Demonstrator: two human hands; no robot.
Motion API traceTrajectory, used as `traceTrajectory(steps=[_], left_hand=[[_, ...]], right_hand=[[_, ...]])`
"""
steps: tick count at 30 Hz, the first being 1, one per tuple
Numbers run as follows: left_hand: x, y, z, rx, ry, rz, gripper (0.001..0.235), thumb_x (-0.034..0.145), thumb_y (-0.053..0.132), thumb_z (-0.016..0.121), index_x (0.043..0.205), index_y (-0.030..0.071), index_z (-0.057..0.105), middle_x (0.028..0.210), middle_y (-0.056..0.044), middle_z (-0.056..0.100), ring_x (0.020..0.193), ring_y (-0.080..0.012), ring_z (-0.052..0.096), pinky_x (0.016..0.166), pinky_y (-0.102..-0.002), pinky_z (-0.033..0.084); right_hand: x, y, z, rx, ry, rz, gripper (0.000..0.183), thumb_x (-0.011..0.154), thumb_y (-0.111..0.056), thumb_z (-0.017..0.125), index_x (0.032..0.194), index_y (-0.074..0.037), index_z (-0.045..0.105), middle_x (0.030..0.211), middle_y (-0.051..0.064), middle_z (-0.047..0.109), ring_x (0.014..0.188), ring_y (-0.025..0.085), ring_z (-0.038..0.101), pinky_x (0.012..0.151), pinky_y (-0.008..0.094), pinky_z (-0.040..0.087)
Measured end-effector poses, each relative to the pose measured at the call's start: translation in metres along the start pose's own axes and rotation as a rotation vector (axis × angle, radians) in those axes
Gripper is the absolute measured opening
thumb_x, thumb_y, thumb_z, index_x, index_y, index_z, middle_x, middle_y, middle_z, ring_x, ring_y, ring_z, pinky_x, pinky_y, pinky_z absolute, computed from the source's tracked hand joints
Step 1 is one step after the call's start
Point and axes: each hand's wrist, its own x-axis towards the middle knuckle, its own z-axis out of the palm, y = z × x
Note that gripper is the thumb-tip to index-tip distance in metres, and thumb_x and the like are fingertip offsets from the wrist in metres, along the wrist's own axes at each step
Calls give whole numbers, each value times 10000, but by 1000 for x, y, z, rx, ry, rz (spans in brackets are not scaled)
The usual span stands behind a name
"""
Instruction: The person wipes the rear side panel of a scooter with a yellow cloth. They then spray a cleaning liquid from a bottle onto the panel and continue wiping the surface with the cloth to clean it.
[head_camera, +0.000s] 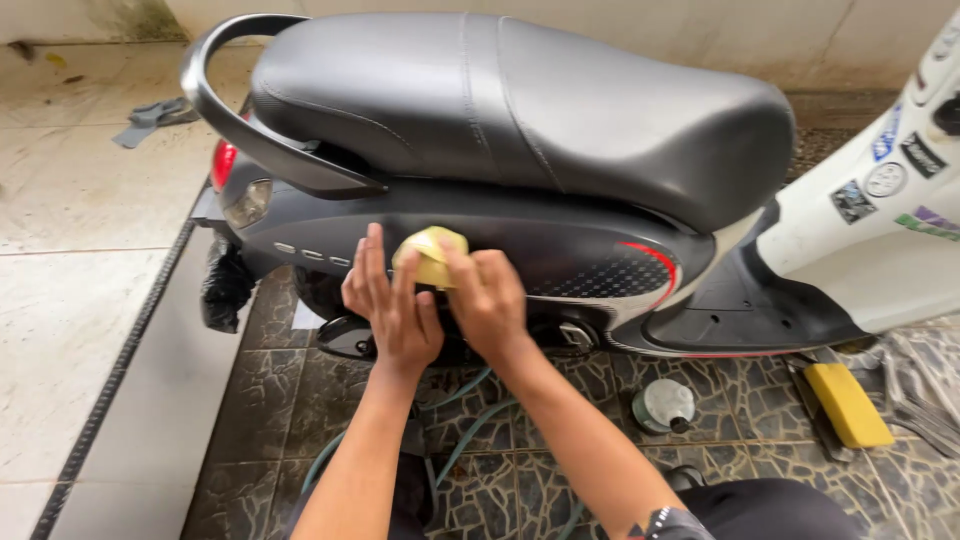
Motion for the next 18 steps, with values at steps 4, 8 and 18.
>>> traceTrajectory(steps=[4,8,18], left_hand=[[1,39,17,-156,-8,213,350,1089,280,405,1354,93,536,1504,-310,473,1392,-472,434,1075,-555,271],[-9,66,34,-39,-109,250,459,1044,218,442,1487,164,548,1571,-218,448,1457,-383,395,1143,-554,231],[-26,80,80,151,-161,183,534,1058,341,377,1543,157,504,1585,-258,422,1490,-433,323,1130,-740,93]], right_hand=[[-68,91,-46,-9,-17,91,406,956,-371,649,1236,-84,711,861,87,546,702,294,559,617,405,518],[-107,167,-100,-256,116,383,466,1028,-331,492,1239,79,562,932,268,533,771,535,558,719,547,498],[-27,79,-64,-104,114,331,345,928,-248,663,1054,73,669,895,254,615,817,471,603,801,513,535]])
